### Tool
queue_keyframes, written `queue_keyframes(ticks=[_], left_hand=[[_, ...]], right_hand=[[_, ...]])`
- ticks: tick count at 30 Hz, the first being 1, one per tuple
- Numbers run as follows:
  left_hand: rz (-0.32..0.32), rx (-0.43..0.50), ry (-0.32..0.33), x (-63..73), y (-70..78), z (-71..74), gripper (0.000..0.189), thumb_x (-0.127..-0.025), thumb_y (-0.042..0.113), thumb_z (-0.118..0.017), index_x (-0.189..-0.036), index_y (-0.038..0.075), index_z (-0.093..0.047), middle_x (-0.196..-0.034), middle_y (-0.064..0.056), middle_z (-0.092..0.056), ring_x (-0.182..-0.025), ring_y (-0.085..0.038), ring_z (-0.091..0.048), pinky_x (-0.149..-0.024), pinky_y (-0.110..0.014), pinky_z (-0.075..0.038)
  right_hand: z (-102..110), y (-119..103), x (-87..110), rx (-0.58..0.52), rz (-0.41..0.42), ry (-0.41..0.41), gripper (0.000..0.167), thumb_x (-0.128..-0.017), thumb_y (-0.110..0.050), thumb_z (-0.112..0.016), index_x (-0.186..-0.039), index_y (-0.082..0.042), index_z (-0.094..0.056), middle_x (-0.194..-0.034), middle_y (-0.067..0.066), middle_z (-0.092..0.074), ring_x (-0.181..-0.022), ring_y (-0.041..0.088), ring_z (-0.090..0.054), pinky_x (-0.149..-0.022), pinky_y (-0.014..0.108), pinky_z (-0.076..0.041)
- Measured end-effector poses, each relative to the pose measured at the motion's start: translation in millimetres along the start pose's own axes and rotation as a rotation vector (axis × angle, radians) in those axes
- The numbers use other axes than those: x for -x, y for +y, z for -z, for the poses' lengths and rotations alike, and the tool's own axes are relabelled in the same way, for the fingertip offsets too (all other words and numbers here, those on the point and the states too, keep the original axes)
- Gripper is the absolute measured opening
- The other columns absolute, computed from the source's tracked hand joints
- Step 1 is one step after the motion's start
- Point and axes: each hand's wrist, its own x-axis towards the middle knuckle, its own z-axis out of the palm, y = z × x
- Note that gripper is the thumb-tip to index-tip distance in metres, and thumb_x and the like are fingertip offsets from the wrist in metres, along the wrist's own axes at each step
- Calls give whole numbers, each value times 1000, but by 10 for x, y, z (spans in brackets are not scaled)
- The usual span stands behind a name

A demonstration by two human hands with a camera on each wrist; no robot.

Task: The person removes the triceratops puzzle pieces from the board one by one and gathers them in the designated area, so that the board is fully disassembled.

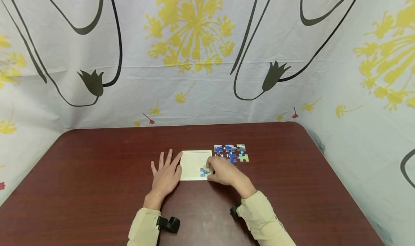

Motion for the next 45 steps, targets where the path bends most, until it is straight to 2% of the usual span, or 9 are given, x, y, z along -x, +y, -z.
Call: queue_keyframes(ticks=[4, 12, 28, 36, 45], left_hand=[[0, 3, 1, 1, -1, 0, 46, -98, 27, -38, -144, 21, -39, -152, -12, -21, -139, -36, -4, -102, -64, 4], [-5, 11, 10, -2, -2, 1, 46, -98, 27, -38, -143, 21, -40, -151, -13, -22, -139, -37, -5, -102, -65, 4], [-1, 0, 4, -12, 6, 3, 46, -98, 27, -38, -143, 21, -40, -151, -12, -22, -139, -37, -5, -102, -64, 5], [1, -2, 3, -16, -4, -19, 47, -97, 28, -39, -143, 21, -39, -152, -13, -21, -139, -37, -4, -102, -64, 5], [5, -3, 4, -8, 2, -4, 46, -97, 27, -39, -143, 21, -40, -152, -12, -22, -139, -37, -5, -102, -64, 5]], right_hand=[[2, 9, -9, -47, -11, -6, 27, -77, -11, -74, -93, -6, -54, -76, -2, -52, -68, 11, -48, -64, 29, -41], [-5, 14, -22, -74, -19, 2, 29, -76, -10, -76, -91, -8, -51, -73, -4, -52, -63, 9, -46, -62, 27, -40], [-13, -13, -10, -69, -30, 33, 30, -74, -11, -78, -88, -10, -51, -73, -4, -53, -62, 9, -46, -61, 28, -40], [-13, -15, -20, -66, -1, 45, 30, -73, -7, -78, -87, -8, -51, -69, -7, -53, -60, 7, -46, -60, 26, -40], [-7, -13, -24, -51, 14, 57, 27, -72, -9, -77, -86, -9, -54, -68, -8, -52, -58, 5, -46, -58, 24, -41]])
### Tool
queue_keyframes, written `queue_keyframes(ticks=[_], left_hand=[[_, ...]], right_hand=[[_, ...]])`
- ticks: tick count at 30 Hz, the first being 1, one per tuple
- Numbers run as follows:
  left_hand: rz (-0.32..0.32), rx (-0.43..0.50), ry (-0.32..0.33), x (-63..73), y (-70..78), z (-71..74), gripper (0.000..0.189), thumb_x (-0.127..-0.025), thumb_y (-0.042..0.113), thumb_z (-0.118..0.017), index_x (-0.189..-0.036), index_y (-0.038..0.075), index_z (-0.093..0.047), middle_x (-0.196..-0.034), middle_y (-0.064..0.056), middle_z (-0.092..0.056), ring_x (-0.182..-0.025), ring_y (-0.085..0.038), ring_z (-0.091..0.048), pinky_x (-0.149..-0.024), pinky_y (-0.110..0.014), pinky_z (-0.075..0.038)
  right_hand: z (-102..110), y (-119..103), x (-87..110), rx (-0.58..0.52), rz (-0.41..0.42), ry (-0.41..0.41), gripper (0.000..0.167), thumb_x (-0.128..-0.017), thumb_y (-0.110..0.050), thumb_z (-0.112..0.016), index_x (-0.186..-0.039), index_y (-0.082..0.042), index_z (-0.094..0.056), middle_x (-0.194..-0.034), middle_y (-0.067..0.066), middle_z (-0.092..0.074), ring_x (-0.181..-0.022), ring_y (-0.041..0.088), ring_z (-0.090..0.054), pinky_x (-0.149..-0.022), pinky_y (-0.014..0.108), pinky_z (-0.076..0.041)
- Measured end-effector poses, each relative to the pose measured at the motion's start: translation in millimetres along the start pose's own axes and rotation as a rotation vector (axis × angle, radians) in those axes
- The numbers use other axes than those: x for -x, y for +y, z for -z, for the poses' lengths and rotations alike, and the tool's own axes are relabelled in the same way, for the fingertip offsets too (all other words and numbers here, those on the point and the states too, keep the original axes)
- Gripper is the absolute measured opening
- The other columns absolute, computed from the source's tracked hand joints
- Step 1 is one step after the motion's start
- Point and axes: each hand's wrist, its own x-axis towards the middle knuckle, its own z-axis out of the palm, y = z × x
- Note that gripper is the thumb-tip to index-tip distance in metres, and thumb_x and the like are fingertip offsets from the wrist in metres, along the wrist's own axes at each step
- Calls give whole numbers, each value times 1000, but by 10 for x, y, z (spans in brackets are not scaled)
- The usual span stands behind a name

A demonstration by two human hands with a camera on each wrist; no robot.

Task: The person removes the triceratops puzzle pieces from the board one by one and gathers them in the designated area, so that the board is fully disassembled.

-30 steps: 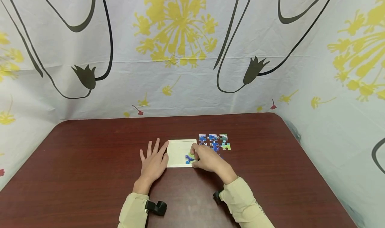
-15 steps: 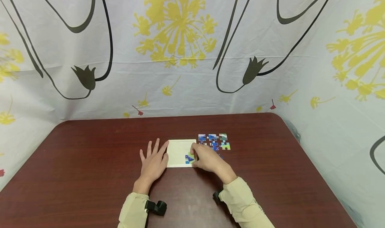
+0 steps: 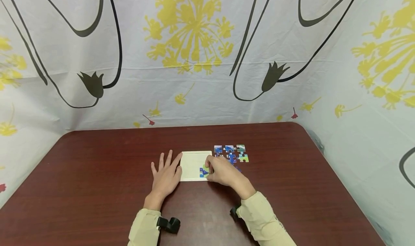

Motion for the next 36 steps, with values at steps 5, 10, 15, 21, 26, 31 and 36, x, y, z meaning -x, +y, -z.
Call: queue_keyframes(ticks=[5, 10, 15, 21, 26, 31, 36], left_hand=[[-6, 5, 3, 2, 9, 6, 46, -97, 27, -39, -143, 21, -40, -151, -13, -22, -139, -37, -5, -102, -65, 4], [-5, 9, -9, 14, 12, 10, 46, -98, 28, -38, -144, 21, -39, -152, -12, -21, -139, -37, -4, -102, -64, 5], [-3, 5, -5, 20, 5, 8, 46, -98, 28, -39, -144, 21, -39, -152, -13, -21, -139, -37, -4, -102, -64, 4], [-8, 4, -7, 12, 5, 3, 46, -98, 28, -39, -144, 21, -39, -151, -13, -22, -139, -37, -4, -102, -65, 4], [-8, 3, -3, 2, 11, 8, 46, -98, 27, -38, -143, 21, -39, -151, -13, -22, -139, -37, -5, -102, -65, 4], [9, -1, -14, 2, 16, 19, 46, -98, 28, -37, -143, 22, -40, -151, -12, -22, -139, -37, -5, -101, -65, 4], [14, 5, -15, -5, 21, 20, 45, -99, 29, -35, -143, 21, -40, -152, -12, -22, -139, -37, -5, -101, -65, 4]], right_hand=[[91, 5, 29, -5, -1, 17, 25, -71, -10, -73, -88, -8, -55, -69, -7, -55, -57, 5, -45, -56, 24, -41], [259, 93, 136, 11, -1, 42, 26, -70, -9, -71, -90, -8, -55, -73, -5, -55, -58, 6, -43, -56, 24, -39], [414, 307, 321, 56, -41, 80, 27, -68, -8, -71, -89, -9, -55, -72, -6, -54, -58, 6, -44, -55, 24, -38], [552, 566, 594, 14, -143, 74, 27, -72, -6, -72, -92, -6, -54, -71, -2, -52, -57, 9, -44, -52, 25, -38], [600, 709, 727, -32, -210, 56, 27, -74, -4, -72, -92, -5, -52, -70, -2, -50, -58, 12, -46, -54, 26, -39], [593, 780, 751, -69, -217, 27, 27, -74, -4, -71, -92, -5, -52, -71, -1, -50, -60, 13, -46, -54, 26, -39], [577, 813, 754, -82, -216, 22, 27, -74, -3, -72, -93, -5, -52, -72, 0, -50, -59, 12, -45, -53, 26, -38]])
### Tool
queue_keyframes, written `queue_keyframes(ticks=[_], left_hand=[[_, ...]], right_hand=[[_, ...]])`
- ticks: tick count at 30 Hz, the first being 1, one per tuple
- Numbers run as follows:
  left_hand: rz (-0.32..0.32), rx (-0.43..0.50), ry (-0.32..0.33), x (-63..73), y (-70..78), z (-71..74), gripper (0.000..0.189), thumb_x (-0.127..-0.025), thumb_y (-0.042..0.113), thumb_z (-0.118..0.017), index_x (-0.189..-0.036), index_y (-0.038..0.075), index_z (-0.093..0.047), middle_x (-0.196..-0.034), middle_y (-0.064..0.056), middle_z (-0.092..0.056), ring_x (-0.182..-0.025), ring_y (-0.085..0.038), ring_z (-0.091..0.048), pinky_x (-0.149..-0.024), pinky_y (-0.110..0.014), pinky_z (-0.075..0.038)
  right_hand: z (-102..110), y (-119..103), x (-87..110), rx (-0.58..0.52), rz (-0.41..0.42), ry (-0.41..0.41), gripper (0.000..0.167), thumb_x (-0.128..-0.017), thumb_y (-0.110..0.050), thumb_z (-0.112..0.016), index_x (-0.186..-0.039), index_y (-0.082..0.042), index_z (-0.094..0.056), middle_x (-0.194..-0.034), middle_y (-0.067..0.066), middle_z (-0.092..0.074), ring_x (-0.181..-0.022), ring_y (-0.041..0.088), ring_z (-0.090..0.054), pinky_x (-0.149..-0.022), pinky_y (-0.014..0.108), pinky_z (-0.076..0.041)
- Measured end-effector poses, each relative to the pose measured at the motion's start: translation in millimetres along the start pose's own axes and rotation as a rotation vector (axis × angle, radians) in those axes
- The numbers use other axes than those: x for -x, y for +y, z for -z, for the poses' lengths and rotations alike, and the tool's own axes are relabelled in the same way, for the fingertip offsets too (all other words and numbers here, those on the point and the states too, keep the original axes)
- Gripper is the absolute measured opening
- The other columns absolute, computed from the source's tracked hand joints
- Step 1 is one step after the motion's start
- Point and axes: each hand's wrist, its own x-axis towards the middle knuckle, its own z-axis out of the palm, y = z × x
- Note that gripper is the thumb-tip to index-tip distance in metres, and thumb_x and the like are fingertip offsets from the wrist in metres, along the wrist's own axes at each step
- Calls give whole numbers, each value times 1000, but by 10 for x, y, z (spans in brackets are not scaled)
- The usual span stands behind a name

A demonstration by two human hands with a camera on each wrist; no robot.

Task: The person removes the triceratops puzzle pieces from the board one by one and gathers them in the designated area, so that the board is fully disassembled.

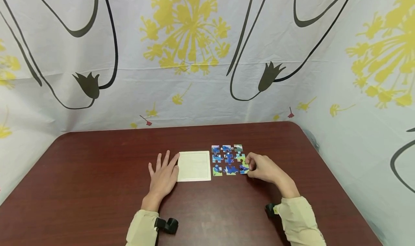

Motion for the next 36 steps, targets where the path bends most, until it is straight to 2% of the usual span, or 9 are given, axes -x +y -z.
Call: queue_keyframes(ticks=[7, 12, 21, 29, 36], left_hand=[[15, 23, -3, 27, -3, 7, 46, -100, 31, -35, -144, 19, -38, -152, -11, -22, -139, -36, -4, -102, -64, 5], [18, 34, -4, 28, -1, 28, 46, -100, 33, -34, -144, 18, -38, -152, -11, -22, -139, -36, -4, -102, -64, 6], [15, 53, 5, 31, -6, -1, 51, -101, 41, -24, -143, 17, -40, -151, -11, -23, -139, -35, -5, -102, -63, 6], [27, 65, 4, 22, 1, -5, 52, -101, 43, -23, -144, 18, -39, -152, -10, -22, -140, -34, -4, -102, -62, 7], [17, 69, 4, -24, 11, -4, 53, -101, 44, -22, -143, 17, -39, -152, -11, -22, -140, -35, -4, -102, -63, 7]], right_hand=[[-33, 27, 25, -9, -10, -9, 27, -74, -4, -72, -93, -5, -52, -73, 2, -50, -57, 12, -42, -52, 25, -36], [-53, 31, 10, -1, 3, -5, 26, -74, -5, -72, -92, -4, -53, -73, 1, -50, -60, 12, -43, -55, 26, -37], [-64, 40, 29, -9, -14, -18, 27, -75, -5, -72, -93, -4, -53, -74, 2, -50, -62, 13, -44, -56, 26, -37], [-51, 44, 19, -22, -26, -16, 27, -75, -4, -73, -94, -3, -53, -73, 3, -50, -63, 14, -45, -56, 26, -38], [-8, 44, 18, -15, -64, -7, 38, -75, -7, -73, -101, -1, -45, -78, 4, -49, -62, 15, -44, -58, 28, -37]])
